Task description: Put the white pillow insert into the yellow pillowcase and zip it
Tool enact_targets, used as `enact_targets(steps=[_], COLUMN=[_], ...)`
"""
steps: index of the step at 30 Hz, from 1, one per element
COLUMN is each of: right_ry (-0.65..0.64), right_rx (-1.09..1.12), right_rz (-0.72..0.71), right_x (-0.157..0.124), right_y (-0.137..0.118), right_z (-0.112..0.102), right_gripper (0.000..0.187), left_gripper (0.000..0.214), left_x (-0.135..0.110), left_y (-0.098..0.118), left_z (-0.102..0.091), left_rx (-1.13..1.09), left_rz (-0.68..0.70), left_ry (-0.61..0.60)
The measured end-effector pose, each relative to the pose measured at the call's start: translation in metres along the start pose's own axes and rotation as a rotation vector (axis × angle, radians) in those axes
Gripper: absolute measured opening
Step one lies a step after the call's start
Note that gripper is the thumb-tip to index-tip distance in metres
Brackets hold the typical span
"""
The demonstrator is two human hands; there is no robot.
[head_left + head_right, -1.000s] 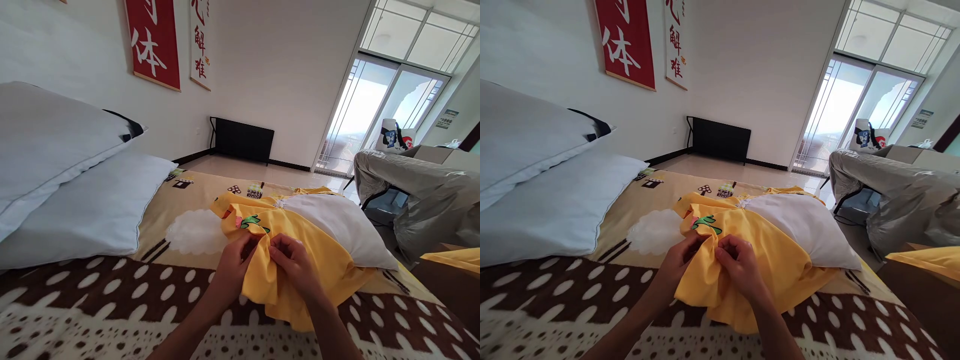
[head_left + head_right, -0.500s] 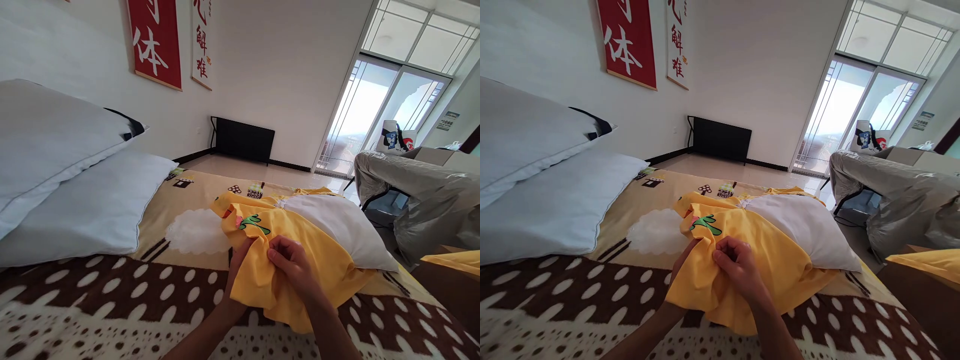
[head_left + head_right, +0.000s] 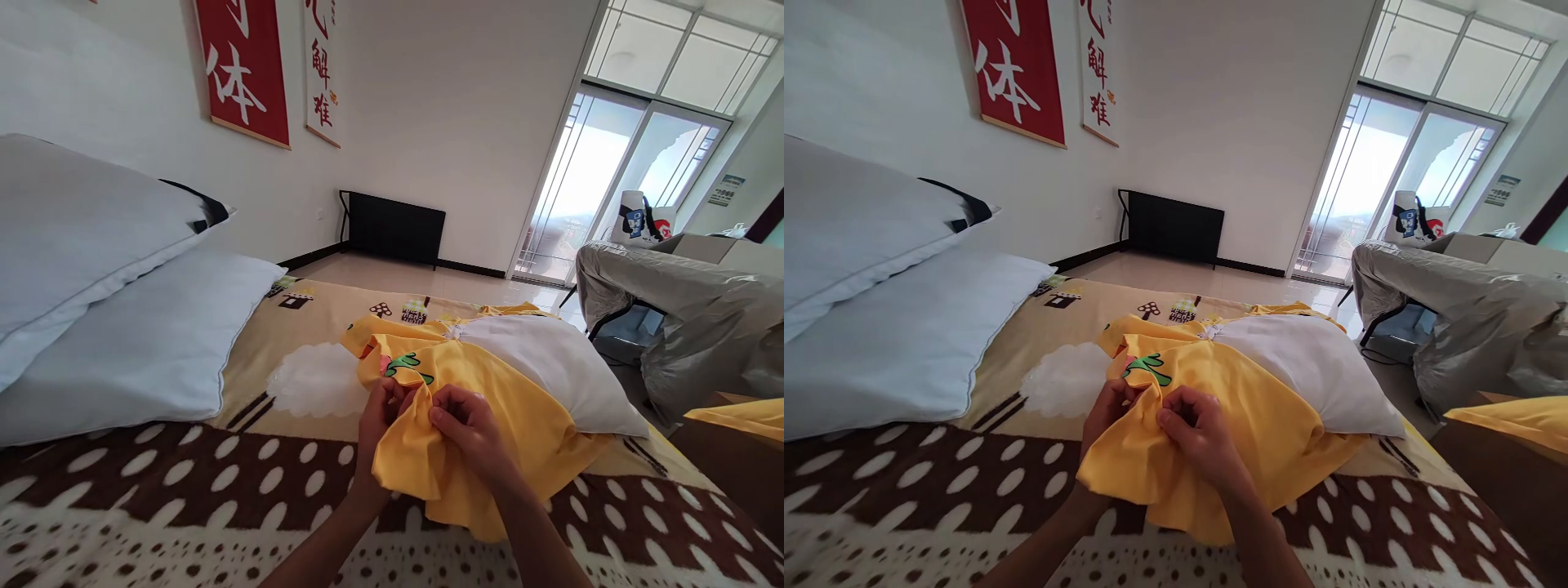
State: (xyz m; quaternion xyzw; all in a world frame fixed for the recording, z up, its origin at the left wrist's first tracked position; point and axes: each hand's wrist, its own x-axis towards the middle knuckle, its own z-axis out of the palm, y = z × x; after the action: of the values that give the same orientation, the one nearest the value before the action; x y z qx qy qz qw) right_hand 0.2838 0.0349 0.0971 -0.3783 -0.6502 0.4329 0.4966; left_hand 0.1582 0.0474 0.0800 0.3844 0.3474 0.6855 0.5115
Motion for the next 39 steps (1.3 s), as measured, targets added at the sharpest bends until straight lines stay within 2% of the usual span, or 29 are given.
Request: enact_targets(steps=[4, 9, 11, 18, 22, 25, 27, 29, 33, 36, 39], right_ry=[0.034, 0.108, 0.130, 0.090, 0.087, 0.041, -0.007, -0.023, 0.095, 0.211, 0.270], right_rx=[0.001, 0.003, -0.007, -0.072, -0.168, -0.108, -0.052, -0.013, -0.049, -0.197, -0.329], right_rz=[-0.038, -0.044, -0.056, -0.077, -0.185, -0.213, -0.179, -0.135, -0.122, -0.141, -0.149], right_x=[0.001, 0.001, 0.001, 0.000, -0.001, 0.001, 0.004, 0.006, 0.011, 0.013, 0.014], right_y=[0.003, 0.003, 0.002, -0.001, -0.003, -0.003, 0.000, 0.004, 0.015, 0.025, 0.031], right_z=[0.000, -0.004, -0.004, -0.005, -0.006, -0.008, -0.009, -0.010, -0.007, -0.002, 0.002], right_gripper=[0.026, 0.025, 0.024, 0.020, 0.018, 0.021, 0.023, 0.026, 0.026, 0.021, 0.018], left_gripper=[0.028, 0.023, 0.029, 0.019, 0.019, 0.020, 0.023, 0.025, 0.026, 0.030, 0.028], left_x=[0.002, 0.005, 0.007, 0.013, 0.016, 0.019, 0.019, 0.018, 0.012, 0.010, 0.010], left_y=[0.012, 0.029, 0.032, 0.010, 0.002, 0.001, 0.001, -0.001, -0.013, -0.026, -0.035], left_z=[-0.007, -0.018, -0.019, -0.026, -0.033, -0.035, -0.033, -0.029, -0.023, -0.024, -0.024], left_rx=[0.154, 0.257, 0.289, 0.350, 0.334, 0.277, 0.229, 0.181, 0.172, 0.234, 0.272], left_rz=[-0.019, 0.051, 0.080, 0.057, 0.043, -0.029, -0.078, -0.060, 0.054, 0.090, 0.111], left_ry=[-0.180, -0.541, -0.621, -0.608, -0.614, -0.642, -0.655, -0.630, -0.516, -0.444, -0.348])
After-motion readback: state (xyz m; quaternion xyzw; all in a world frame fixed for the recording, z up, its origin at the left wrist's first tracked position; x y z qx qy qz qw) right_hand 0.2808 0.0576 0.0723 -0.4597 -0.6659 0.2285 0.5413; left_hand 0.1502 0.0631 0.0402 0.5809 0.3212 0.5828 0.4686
